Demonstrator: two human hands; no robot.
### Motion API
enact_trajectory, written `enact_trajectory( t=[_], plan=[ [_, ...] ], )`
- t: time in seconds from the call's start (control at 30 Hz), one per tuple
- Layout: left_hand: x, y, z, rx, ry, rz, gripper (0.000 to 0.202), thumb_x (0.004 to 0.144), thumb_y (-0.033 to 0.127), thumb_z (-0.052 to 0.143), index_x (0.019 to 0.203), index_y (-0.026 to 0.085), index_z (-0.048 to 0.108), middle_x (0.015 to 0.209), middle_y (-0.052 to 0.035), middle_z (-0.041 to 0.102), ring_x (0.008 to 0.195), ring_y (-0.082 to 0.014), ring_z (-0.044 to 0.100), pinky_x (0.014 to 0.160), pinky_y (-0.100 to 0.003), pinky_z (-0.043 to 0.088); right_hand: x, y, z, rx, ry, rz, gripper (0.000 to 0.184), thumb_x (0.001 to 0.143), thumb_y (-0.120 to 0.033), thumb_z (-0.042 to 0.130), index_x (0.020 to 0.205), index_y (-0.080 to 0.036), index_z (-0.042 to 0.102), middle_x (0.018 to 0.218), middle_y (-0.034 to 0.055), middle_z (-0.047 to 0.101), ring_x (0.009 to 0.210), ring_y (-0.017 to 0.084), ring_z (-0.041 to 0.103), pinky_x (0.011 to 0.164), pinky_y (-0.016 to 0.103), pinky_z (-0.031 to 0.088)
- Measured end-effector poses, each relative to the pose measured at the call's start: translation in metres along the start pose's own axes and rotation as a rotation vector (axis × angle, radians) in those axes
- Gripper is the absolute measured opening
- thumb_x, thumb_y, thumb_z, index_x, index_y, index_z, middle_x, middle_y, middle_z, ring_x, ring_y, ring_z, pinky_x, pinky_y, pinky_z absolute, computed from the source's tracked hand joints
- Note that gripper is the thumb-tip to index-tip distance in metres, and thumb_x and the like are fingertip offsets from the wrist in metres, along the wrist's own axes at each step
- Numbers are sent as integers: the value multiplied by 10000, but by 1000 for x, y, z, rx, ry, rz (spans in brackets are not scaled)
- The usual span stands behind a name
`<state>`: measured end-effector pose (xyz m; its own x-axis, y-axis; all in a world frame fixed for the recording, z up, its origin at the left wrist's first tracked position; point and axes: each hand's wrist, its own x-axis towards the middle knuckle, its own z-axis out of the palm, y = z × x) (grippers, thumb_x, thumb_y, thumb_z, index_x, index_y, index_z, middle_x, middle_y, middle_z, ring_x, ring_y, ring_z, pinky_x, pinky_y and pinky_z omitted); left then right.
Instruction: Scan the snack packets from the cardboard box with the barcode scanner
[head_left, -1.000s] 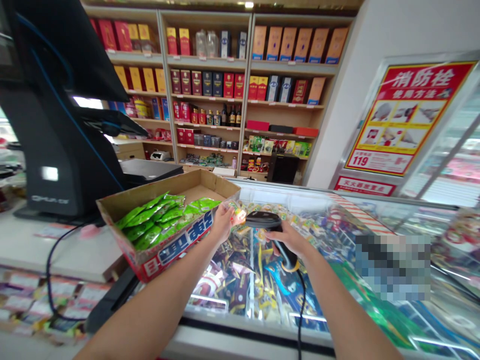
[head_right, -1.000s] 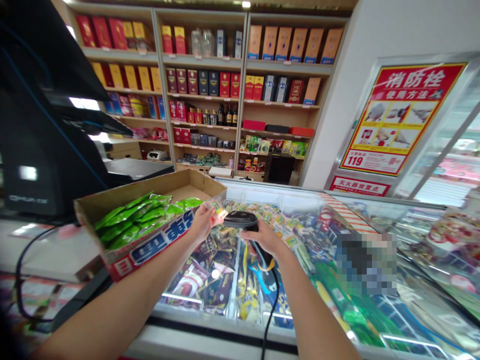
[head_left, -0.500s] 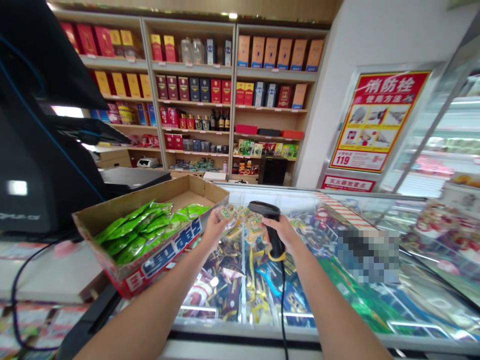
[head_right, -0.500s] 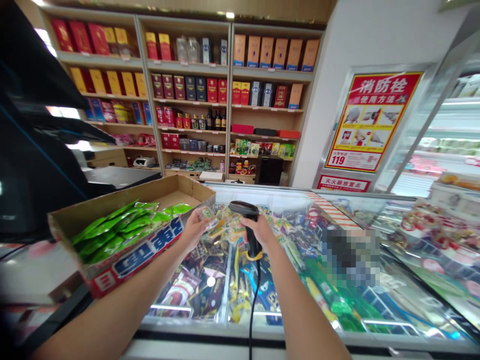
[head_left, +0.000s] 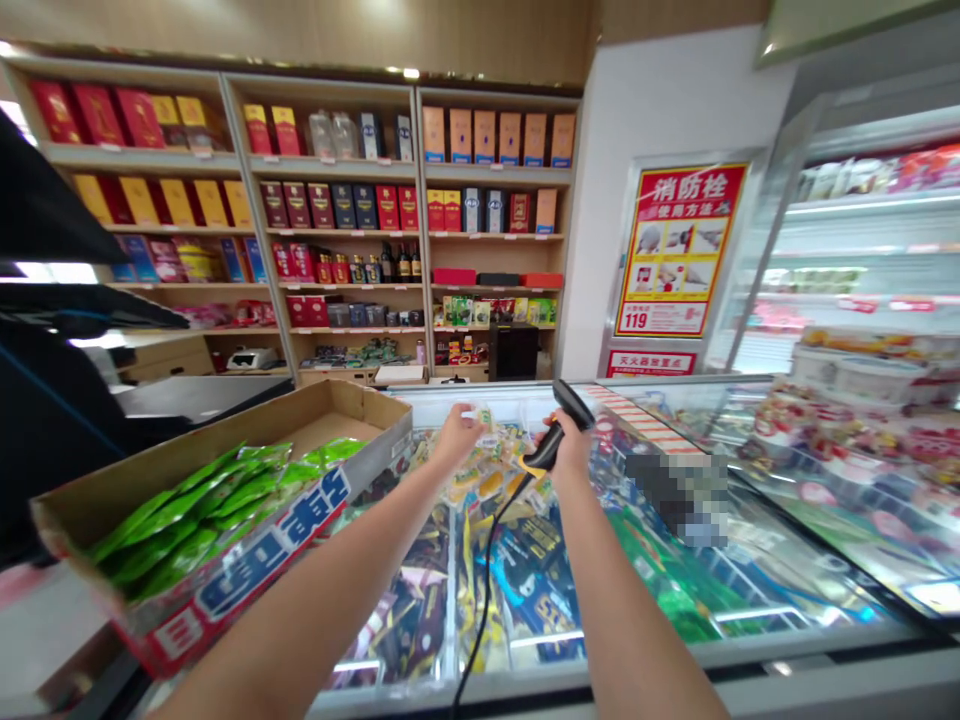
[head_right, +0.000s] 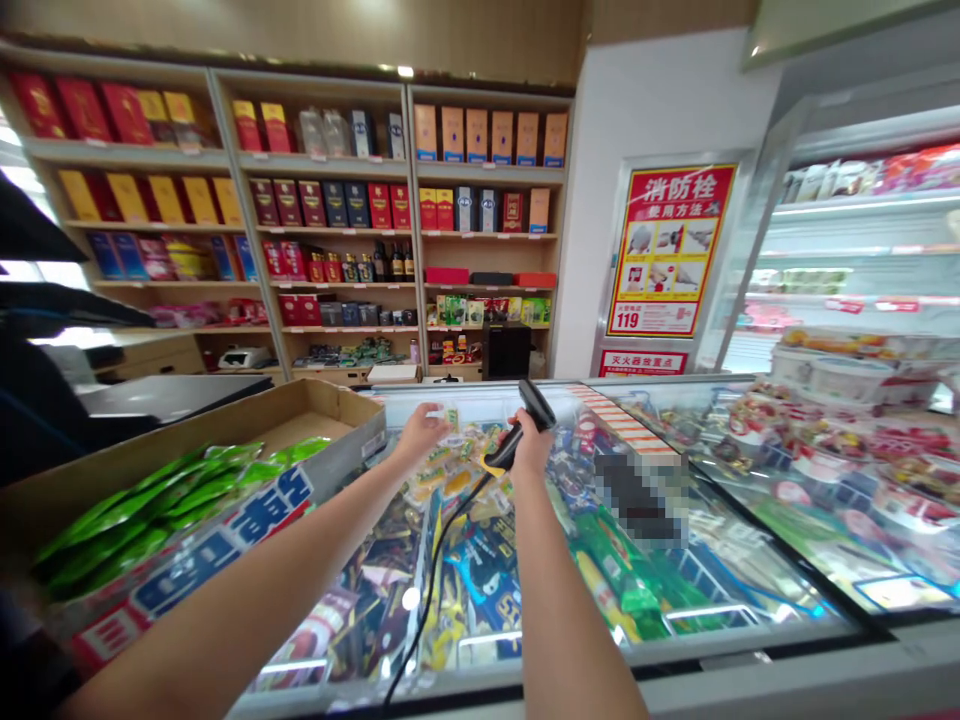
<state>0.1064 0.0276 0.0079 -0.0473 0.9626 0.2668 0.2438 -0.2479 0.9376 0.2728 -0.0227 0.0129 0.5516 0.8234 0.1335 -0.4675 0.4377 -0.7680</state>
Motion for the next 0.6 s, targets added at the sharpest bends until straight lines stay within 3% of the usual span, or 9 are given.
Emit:
enact_trajectory(
  t=[0.13,0.27,0.33,0.4,0.5,0.6],
  plan=[
    [3,13,8,477,-22,84,363,729,126,663,1084,149,589,1030,-114,699,967,-210,638,858,-305,458,-9,1,10,62,5,30,261,604,-345,724,684,-172,546,523,-39,604,318,122,528,308,242,420],
    [-3,23,-22,708,6,239,269,761,174,637,1029,153,646,1171,-119,661,1113,-234,587,964,-314,408,-17,1,17,49,-55,39,225,610,-324,716,660,-167,564,499,-29,609,307,124,523,307,241,410],
    [-8,32,-54,793,-29,293,199,763,205,636,952,157,677,1110,-102,686,1063,-229,608,922,-292,423,-21,2,19,27,-78,50,217,602,-323,718,648,-169,572,492,-24,613,309,129,526,308,242,412],
    [-15,43,-97,893,-87,283,134,775,235,620,852,159,699,960,-77,719,927,-213,642,808,-264,442,-25,2,21,0,-107,55,210,602,-327,713,642,-170,580,486,-17,617,312,132,529,309,241,411],
    [-29,59,-179,1091,-170,182,164,769,281,623,727,148,707,706,-33,695,692,-174,608,637,-239,384,-31,3,23,-53,-155,52,216,608,-346,706,635,-168,586,433,-17,589,300,141,522,303,241,396],
    [-46,63,-259,1245,-394,17,99,683,237,696,634,151,696,590,20,647,613,-128,553,603,-207,332,-36,3,26,-111,-199,78,230,591,-355,719,630,-167,592,373,-19,548,292,154,513,297,243,383]
  ],
)
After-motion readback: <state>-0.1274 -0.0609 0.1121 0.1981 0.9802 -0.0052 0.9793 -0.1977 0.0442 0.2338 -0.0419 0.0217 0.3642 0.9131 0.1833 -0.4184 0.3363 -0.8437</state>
